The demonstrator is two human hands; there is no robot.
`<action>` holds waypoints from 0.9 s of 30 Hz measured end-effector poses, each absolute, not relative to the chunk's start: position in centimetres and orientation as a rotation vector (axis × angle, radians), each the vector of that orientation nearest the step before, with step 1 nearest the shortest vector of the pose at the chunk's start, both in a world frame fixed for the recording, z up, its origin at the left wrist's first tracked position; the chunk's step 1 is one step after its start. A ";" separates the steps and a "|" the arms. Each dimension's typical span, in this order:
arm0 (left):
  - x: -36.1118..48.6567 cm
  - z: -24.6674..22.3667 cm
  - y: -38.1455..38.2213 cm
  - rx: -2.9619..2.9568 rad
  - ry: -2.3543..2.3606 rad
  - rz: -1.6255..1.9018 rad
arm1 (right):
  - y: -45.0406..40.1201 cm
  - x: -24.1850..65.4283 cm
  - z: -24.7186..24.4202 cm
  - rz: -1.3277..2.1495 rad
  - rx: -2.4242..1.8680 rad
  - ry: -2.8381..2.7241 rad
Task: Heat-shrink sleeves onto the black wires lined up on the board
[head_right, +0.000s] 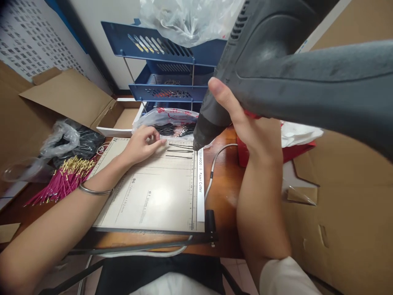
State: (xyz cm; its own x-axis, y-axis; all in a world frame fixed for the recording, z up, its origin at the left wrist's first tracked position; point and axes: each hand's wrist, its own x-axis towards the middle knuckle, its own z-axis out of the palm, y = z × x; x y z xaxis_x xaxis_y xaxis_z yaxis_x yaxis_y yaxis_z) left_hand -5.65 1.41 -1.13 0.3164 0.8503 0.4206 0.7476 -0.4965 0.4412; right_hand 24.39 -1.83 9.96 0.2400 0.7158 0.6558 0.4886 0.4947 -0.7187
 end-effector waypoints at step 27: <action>-4.9 -1.9 1.3 2.385 1.404 0.891 | -1.7 23.9 9.8 0.191 -1.028 -1.504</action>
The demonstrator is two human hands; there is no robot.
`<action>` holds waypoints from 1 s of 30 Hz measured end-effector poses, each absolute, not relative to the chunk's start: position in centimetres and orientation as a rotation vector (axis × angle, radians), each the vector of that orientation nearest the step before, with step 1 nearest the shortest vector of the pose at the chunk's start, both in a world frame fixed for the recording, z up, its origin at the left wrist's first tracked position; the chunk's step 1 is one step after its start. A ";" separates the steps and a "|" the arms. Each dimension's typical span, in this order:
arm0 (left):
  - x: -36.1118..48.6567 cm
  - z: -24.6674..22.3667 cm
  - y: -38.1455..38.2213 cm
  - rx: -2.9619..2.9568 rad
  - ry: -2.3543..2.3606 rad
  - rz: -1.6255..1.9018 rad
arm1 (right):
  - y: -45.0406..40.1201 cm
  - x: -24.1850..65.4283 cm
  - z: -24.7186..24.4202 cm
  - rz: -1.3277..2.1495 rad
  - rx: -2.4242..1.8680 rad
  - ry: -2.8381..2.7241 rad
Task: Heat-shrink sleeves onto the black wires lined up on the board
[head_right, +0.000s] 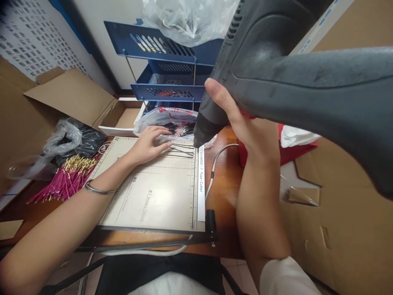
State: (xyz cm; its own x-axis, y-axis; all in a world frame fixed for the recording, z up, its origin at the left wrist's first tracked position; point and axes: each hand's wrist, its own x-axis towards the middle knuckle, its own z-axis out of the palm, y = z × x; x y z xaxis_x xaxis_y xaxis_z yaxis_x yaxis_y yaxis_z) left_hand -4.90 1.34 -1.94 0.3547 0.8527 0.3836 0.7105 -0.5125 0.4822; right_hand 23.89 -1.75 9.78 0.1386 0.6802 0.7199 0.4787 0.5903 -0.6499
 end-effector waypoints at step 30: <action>-4.2 -0.8 0.1 2.558 1.192 0.448 | -1.4 23.6 9.7 0.148 -1.014 -1.438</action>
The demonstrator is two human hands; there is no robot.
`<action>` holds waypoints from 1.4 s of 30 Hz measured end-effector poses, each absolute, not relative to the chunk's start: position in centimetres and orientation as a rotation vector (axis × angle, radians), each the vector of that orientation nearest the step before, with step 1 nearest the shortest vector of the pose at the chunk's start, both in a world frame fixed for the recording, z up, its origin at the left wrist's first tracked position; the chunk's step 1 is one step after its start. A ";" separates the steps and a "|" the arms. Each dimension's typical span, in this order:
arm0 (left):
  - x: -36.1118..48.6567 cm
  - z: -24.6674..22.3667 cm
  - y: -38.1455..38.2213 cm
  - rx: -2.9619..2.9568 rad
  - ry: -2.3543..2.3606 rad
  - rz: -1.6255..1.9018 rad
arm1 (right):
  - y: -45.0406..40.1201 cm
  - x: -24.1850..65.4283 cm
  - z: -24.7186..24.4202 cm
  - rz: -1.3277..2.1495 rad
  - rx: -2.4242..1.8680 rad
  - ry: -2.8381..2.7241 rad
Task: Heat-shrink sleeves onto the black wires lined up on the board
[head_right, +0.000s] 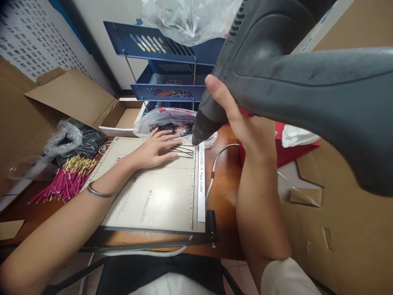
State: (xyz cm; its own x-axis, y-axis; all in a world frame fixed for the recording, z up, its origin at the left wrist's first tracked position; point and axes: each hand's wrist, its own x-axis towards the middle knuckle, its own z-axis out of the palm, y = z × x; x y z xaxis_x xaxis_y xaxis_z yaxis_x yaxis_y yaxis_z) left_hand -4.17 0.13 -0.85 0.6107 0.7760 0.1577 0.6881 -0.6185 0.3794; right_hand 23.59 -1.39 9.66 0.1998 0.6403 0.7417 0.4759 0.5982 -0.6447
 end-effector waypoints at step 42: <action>-4.0 -1.5 0.8 2.462 1.301 0.680 | -1.5 24.6 9.5 0.214 -1.136 -1.454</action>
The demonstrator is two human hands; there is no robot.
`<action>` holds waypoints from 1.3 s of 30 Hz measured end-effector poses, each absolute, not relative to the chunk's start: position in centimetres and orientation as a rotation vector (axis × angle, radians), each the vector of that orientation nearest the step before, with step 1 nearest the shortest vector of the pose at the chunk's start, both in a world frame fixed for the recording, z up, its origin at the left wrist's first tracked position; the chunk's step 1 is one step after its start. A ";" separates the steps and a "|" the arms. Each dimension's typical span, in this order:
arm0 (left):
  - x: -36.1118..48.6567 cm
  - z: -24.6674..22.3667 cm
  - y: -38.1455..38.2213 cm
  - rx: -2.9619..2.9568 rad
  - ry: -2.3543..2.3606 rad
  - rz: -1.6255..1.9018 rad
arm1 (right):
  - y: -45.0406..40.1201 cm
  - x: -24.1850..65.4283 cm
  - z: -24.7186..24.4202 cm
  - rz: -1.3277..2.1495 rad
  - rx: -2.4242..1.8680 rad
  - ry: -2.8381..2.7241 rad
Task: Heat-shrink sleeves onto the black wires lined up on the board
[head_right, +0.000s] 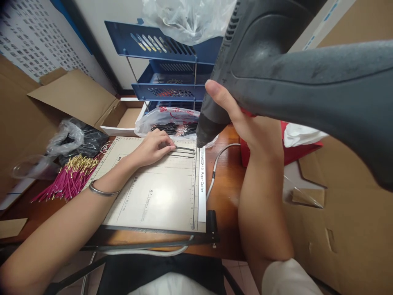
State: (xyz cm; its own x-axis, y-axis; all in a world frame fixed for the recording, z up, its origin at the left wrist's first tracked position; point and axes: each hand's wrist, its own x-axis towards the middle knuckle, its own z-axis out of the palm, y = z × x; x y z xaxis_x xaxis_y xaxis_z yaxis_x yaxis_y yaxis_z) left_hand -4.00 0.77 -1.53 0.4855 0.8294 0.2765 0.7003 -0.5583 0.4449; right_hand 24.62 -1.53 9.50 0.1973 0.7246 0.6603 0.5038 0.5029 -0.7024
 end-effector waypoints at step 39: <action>-1.9 -0.5 -8.3 2.652 1.415 0.148 | -2.5 24.1 10.4 0.225 -1.132 -1.421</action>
